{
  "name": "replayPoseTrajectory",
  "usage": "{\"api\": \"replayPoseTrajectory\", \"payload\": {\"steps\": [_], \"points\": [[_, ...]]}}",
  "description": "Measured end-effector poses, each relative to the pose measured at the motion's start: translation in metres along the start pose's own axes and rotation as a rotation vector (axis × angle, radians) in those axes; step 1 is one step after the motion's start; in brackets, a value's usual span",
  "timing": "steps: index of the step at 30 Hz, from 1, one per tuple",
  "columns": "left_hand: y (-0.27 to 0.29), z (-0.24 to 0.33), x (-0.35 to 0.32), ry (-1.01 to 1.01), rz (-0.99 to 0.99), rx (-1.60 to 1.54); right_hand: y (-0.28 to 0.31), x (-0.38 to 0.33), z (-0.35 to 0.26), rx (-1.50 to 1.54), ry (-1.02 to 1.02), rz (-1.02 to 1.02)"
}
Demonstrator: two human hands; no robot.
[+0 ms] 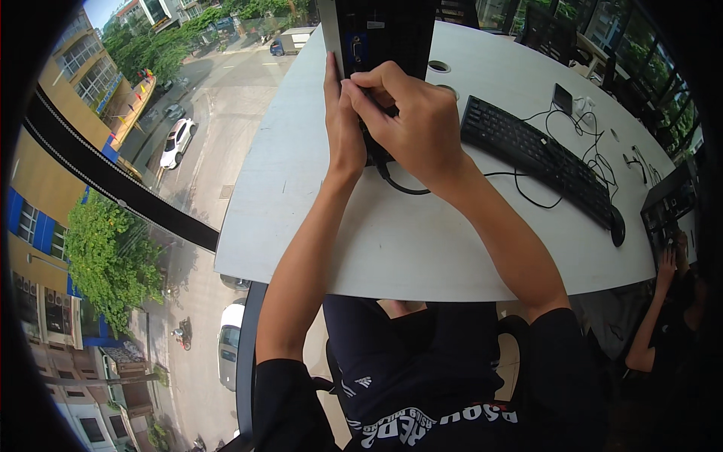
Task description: Connecting internal components, securing an optical drive with a screwdriver, and attaching the case panel of a desktop PC.
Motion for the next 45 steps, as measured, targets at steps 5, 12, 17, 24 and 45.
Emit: {"api": "replayPoseTrajectory", "payload": {"steps": [5, 12, 17, 24, 45], "points": [[-0.006, 0.001, -0.001, -0.028, 0.051, 0.032, 0.006, -0.001, 0.004, -0.018, 0.006, 0.012], [-0.007, 0.003, -0.002, -0.023, 0.141, -0.097, 0.074, -0.024, 0.030, -0.046, -0.175, -0.149], [-0.004, -0.005, 0.001, 0.010, 0.140, -0.043, 0.173, -0.034, 0.124, -0.563, -0.569, -0.322], [-0.003, -0.010, -0.001, -0.023, 0.170, 0.015, 0.242, -0.078, 0.193, -0.906, -0.781, -0.525], [-0.004, 0.000, -0.001, -0.026, 0.068, -0.031, 0.173, -0.031, 0.063, 0.257, -0.533, -0.481]]}}
Point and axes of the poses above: each hand's wrist, its own x-axis towards the middle knuckle, its own y-axis out of the back of the hand, z = x × y, the point moved 2 cm from there along x, towards the middle knuckle, and after that the axes turned 13 degrees about -y, right-handed, at the moved point
